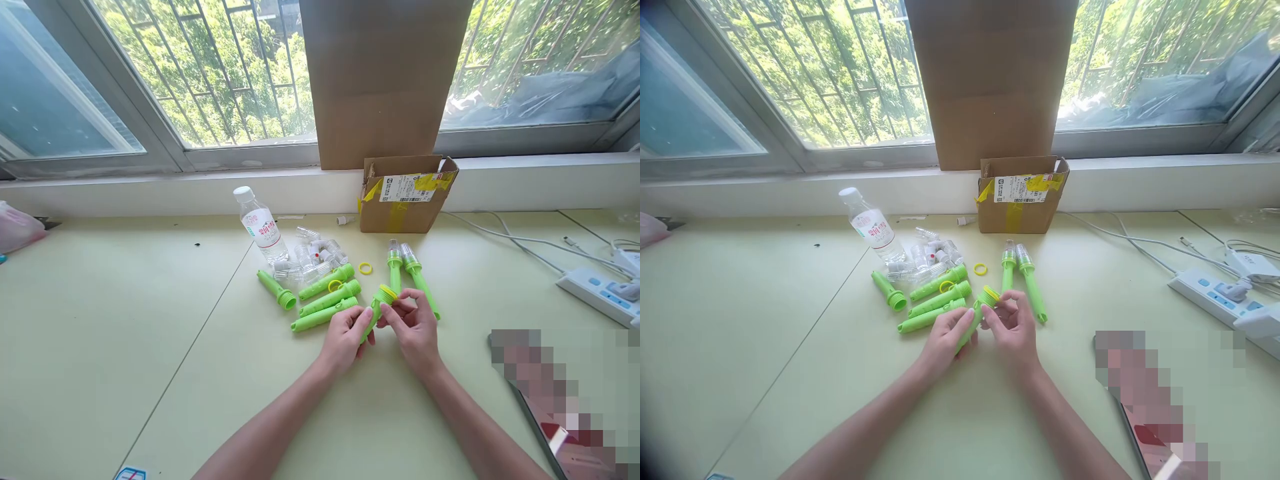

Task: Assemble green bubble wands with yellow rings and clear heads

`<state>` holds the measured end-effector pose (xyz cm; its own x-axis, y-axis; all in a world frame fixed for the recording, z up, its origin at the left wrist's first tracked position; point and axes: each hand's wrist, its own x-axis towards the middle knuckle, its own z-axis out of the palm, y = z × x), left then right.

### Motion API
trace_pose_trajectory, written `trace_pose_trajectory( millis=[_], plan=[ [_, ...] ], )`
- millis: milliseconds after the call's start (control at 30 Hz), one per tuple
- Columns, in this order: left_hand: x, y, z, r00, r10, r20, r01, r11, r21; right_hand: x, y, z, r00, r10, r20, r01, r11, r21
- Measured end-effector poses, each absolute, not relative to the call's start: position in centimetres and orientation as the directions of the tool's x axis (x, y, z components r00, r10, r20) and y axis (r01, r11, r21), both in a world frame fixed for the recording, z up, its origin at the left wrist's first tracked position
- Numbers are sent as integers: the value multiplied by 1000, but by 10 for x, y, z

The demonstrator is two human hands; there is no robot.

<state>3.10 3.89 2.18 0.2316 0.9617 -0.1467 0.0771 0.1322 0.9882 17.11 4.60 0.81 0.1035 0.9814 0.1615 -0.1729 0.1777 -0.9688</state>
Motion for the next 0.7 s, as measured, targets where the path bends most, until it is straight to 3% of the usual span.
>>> trace_pose_trajectory(
  millis=[100, 233, 433, 700],
  plan=[
    [29, 39, 24, 280, 947, -159, 66, 147, 987, 171, 45, 9, 111, 980, 163, -170, 181, -969],
    [32, 35, 23, 198, 964, -175, 83, 162, 983, 169, 44, 8, 154, 973, 170, -174, 196, -965],
    [39, 35, 20, 43, 999, 20, 125, -26, 992, 170, 44, 6, 167, 976, 143, -205, 176, -963],
    [33, 37, 23, 128, 983, -129, 60, 122, 991, 170, 45, 3, 106, 982, 158, -192, 176, -966]
  ],
)
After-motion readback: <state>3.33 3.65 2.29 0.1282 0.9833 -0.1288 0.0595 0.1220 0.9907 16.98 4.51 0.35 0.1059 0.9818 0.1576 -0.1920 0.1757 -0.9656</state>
